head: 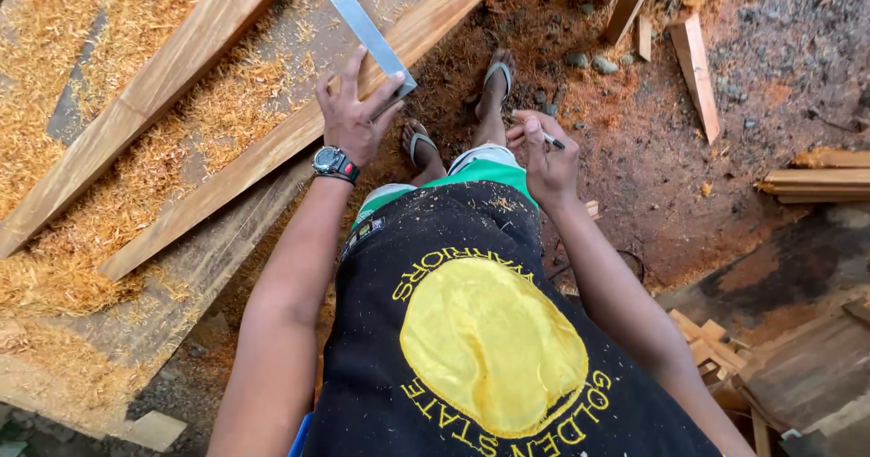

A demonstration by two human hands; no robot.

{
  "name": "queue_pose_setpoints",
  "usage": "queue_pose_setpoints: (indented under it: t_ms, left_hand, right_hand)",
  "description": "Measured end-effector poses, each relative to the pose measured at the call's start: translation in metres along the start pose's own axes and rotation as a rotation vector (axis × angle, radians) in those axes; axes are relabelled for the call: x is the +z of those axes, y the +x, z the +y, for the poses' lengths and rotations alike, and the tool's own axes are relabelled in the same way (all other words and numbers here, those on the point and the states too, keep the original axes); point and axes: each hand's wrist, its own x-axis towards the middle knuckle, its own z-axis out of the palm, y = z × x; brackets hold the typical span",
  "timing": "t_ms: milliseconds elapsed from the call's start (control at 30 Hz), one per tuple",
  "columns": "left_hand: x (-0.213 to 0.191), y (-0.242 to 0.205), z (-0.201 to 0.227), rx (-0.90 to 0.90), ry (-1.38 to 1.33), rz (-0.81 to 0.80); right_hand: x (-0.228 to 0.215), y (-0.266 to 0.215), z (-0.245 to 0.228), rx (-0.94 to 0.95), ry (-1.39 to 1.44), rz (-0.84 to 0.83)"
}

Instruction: Measuring and marking wooden planks using a try square and a pen

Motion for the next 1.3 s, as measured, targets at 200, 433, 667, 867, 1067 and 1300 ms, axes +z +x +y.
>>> queue_pose_setpoints:
  t_ms: [200,433,667,867,1067,1300]
  left_hand:
    - [-0.001,0.001,-0.002,-0.014,0.036,-0.02]
    - [0.006,-0.003,-0.007,-0.034,0.048,-0.025]
    - [0.005,-0.005,-0.008,-0.038,0.05,-0.029]
    - [0.004,-0.004,-0.007,-0.028,0.035,-0.017]
    - [-0.005,-0.002,-0.002,-0.034,0.005,-0.009]
    - [-0.006,-0.003,-0.001,-0.034,0.008,-0.008]
  right_hand:
    - [0.003,0.001,0.001,-0.003,0.045,-0.019]
    - [0.008,-0.005,0.006,-0.013,0.108,0.002]
    - [0.008,-0.015,0.011,0.017,0.078,0.002]
    - [0.008,-0.017,0.016,0.032,0.077,-0.002]
    - [0.009,-0.013,0.014,0.005,0.106,0.032]
    - [0.013,-0.008,0.009,0.03,0.121,0.035]
